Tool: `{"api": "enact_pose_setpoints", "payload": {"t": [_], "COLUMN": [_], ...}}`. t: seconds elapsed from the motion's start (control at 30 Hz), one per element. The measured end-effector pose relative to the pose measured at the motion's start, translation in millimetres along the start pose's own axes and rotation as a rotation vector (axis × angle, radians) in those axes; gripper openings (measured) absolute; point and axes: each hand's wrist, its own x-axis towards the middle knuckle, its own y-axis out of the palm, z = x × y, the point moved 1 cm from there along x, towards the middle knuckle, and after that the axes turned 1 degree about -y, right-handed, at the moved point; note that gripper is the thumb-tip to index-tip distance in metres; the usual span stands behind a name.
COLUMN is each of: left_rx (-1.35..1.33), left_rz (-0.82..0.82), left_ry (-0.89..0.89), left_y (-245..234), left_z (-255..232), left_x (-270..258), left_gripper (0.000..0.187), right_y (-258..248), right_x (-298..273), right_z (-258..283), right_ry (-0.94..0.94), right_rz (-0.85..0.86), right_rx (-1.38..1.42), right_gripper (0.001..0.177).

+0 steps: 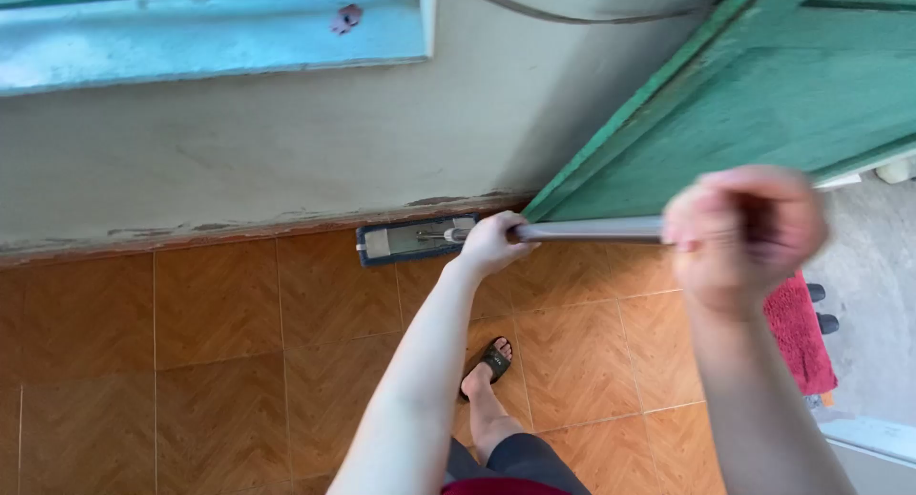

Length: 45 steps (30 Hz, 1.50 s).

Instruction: The recorder is mopping a tiled indoor floor and then rinsing the mop head under a faucet in the bathroom.

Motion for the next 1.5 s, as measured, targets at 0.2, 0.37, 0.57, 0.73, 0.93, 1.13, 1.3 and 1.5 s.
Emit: {"api": "enact_pose_setpoints", "payload": {"t": [0.2,0.37,0.57,0.73,0.93,1.13,1.3,1.5], "left_rx": [0.249,0.272,0.300,0.353,0.480,0.543,0.123,-0.156], "left_rz": [0.156,0.072,0.053,-0.053,-0.160,0.148,0.242,0.242], "left_ry": [-0.084,-0.108,-0.402,-0.550,-0.539,-0.477,-0.382,-0.171], "left_y": [0.8,-30.1,-104.1,-145.8,-134.0,-59.1,54.7,213.8], "left_z": [-1.2,32.7,105.6,175.6,172.4,103.8,19.6,-59.7], "left_x": [-25.5,-74.4,-141.5,-204.1,-241.8,-228.6,-211.4,-182.2], "left_gripper": [0.022,0.024,0.014,0.017,0.071,0.049,0.049,0.044], "right_y": [21.1,53.4,152.4,228.8,207.3,97.9,-9.8,-114.0], "right_x": [-48.4,-80.1,-135.0,-184.7,-205.0,-151.5,-99.2,-77.2], "right_z": [12.5,12.4,4.5,1.7,14.6,66.6,121.7,190.7], "right_ry": [0.082,0.066,0.193,0.503,0.553,0.563,0.636,0.671], "right_rz": [-0.225,-0.266,-0.144,-0.113,0.052,0.353,0.548,0.614], "right_rx": [-0.092,-0.147,0.026,0.314,0.457,0.377,0.200,0.001], "right_gripper": [0.008,0.012,0.008,0.017,0.028,0.027,0.023,0.021]}}
